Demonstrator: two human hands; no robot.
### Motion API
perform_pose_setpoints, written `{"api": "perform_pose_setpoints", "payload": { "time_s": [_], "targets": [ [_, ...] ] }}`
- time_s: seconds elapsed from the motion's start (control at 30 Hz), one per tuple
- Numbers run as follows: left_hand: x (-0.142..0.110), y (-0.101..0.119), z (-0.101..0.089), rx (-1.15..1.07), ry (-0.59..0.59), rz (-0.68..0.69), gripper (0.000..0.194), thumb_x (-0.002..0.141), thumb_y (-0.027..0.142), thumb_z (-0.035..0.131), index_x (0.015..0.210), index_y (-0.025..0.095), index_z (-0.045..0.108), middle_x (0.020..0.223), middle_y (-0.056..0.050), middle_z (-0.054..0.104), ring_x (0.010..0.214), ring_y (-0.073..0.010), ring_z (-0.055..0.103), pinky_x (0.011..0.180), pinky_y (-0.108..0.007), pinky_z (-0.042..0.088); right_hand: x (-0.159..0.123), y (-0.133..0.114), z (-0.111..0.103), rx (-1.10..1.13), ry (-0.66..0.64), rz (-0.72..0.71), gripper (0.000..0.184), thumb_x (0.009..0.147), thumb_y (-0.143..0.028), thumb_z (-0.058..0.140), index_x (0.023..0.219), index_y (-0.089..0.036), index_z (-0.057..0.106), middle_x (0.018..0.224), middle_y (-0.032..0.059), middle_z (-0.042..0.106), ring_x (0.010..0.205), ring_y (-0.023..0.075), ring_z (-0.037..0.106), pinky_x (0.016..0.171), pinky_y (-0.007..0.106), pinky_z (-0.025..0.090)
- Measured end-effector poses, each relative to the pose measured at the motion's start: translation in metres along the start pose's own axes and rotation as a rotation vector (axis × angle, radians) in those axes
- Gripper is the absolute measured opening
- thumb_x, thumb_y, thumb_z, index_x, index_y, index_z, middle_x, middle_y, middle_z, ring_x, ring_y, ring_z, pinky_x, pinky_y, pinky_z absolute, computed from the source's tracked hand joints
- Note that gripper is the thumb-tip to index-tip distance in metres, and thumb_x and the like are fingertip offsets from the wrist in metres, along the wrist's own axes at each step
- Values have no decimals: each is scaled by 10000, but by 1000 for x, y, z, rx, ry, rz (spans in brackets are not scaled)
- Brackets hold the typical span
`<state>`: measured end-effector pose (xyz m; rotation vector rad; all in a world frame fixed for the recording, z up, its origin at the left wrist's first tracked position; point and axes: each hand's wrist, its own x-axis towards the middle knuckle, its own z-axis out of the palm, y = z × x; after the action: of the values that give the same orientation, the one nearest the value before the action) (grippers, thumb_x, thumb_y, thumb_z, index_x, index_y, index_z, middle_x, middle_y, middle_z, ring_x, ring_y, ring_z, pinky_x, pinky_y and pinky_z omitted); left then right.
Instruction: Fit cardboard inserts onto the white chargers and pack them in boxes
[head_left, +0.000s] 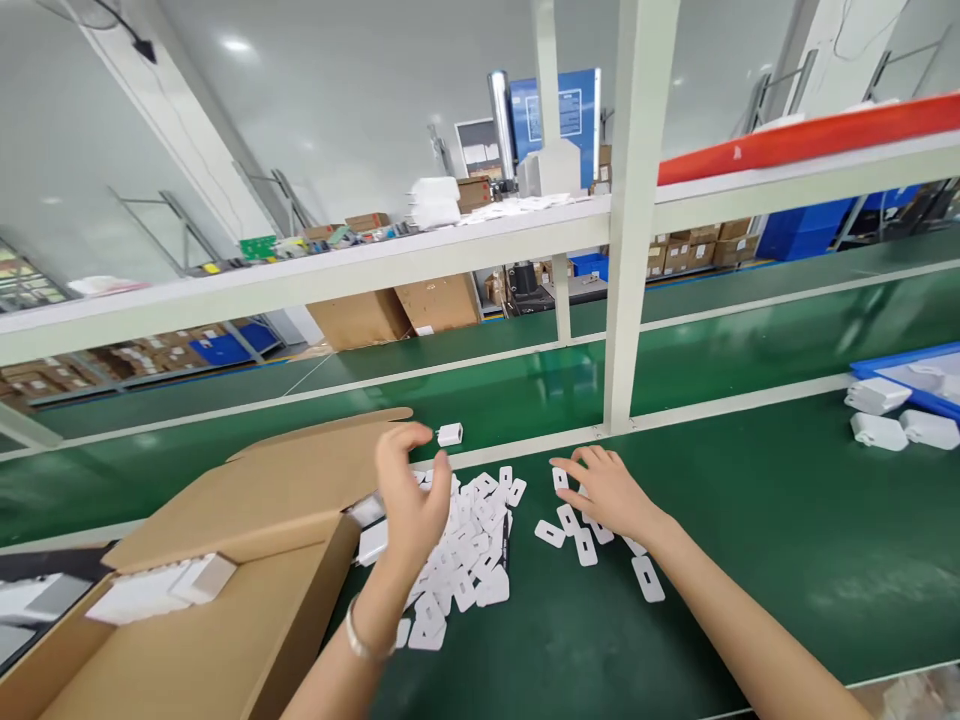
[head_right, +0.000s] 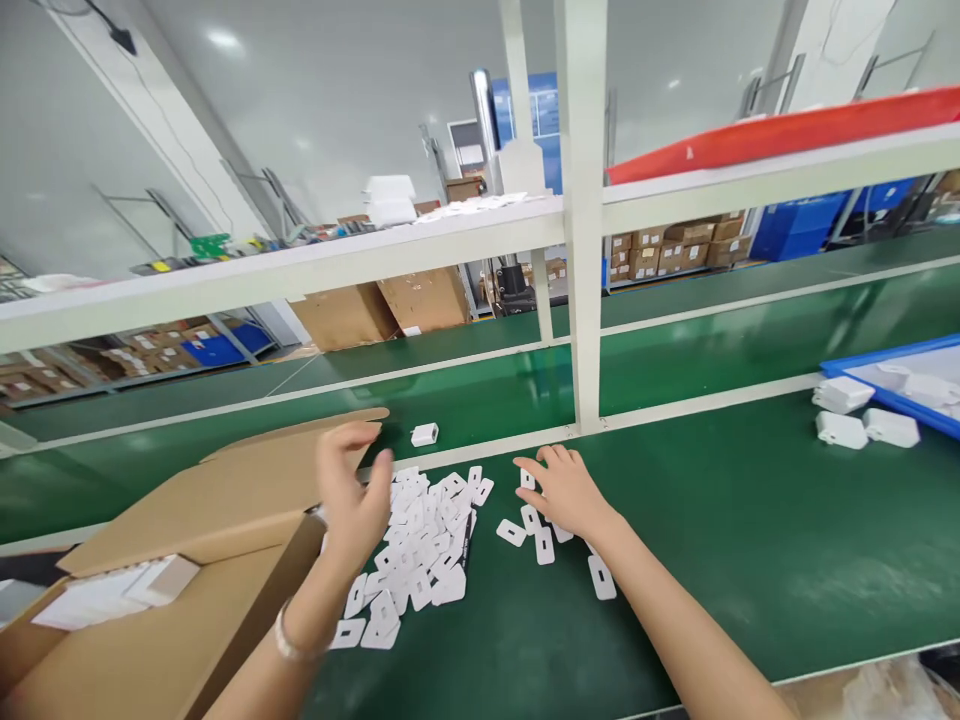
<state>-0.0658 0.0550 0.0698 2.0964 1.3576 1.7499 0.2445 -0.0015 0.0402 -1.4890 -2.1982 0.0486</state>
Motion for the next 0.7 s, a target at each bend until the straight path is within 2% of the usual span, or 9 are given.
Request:
{"api": "perform_pose_setpoints", "payload": {
  "time_s": [0.07, 0.13, 0.23, 0.3, 0.37, 0.43, 0.5, 0.57, 0.7],
  "targets": [
    [9, -20, 26, 174, -119, -74, 318, 934, 227, 619, 1245, 167, 584, 1261, -148, 569, 1039, -263, 671, 984, -471, 558, -2, 7, 24, -46, -118, 23, 440, 1035, -435, 602, 1436, -267, 671, 1223, 167, 666, 1202, 351, 591, 1009, 518, 470],
    [17, -44, 52, 414, -307, -166, 409, 920, 231, 597, 1315, 138, 547, 1338, -202, 517, 960, -275, 702, 911, -464, 579, -6, 11, 41, -17, -145, 36, 453, 1036, -479, 598, 1432, -274, 677, 1276, 171, 644, 1240, 349, 566, 1055, 516, 434],
    [26, -81, 84, 701, -550, -252, 585, 967, 343, 565, 1487, 101, 453, 1497, -279, 433, 1073, -389, 709, 917, -524, 568, -13, 12, 54, 38, -132, 56, 437, 1048, -489, 577, 1393, -251, 700, 1293, 167, 635, 1246, 341, 550, 1072, 502, 417],
    [31, -99, 99, 728, -688, -274, 653, 986, 403, 543, 1556, 118, 400, 1577, -294, 386, 1168, -443, 681, 961, -560, 544, -15, 12, 56, 56, -121, 67, 407, 1063, -460, 558, 1339, -206, 717, 1263, 162, 645, 1223, 328, 556, 1066, 487, 424],
    [35, -112, 112, 657, -796, -242, 628, 979, 387, 548, 1548, 149, 427, 1611, -266, 397, 1295, -448, 618, 1064, -569, 487, -15, 12, 56, 68, -118, 67, 377, 1073, -438, 547, 1255, -166, 734, 1227, 153, 658, 1190, 311, 568, 1055, 466, 437],
    [37, -119, 122, 585, -842, -186, 531, 974, 325, 528, 1481, 171, 503, 1584, -217, 478, 1400, -414, 541, 1158, -544, 416, -13, 14, 55, 70, -124, 70, 359, 1070, -434, 555, 1181, -147, 739, 1193, 147, 672, 1147, 299, 582, 1024, 451, 457],
    [38, -121, 130, 548, -839, -163, 453, 977, 281, 485, 1414, 185, 553, 1532, -177, 553, 1408, -380, 531, 1179, -513, 400, -11, 16, 56, 67, -131, 75, 328, 1056, -420, 589, 1131, -136, 736, 1181, 148, 682, 1114, 297, 589, 982, 446, 474],
    [39, -119, 135, 519, -823, -166, 416, 979, 285, 466, 1367, 190, 582, 1500, -166, 584, 1324, -377, 586, 1136, -507, 442, -9, 17, 57, 69, -135, 73, 287, 1040, -380, 621, 1099, -122, 732, 1171, 149, 689, 1095, 298, 596, 955, 449, 482],
    [39, -108, 141, 434, -783, -188, 373, 959, 347, 534, 1295, 213, 621, 1434, -150, 626, 1110, -342, 681, 1009, -479, 529, -7, 19, 62, 111, -94, 66, 147, 1017, -221, 626, 1076, -121, 716, 1109, 123, 693, 1041, 278, 617, 924, 427, 495]
  ]
}}
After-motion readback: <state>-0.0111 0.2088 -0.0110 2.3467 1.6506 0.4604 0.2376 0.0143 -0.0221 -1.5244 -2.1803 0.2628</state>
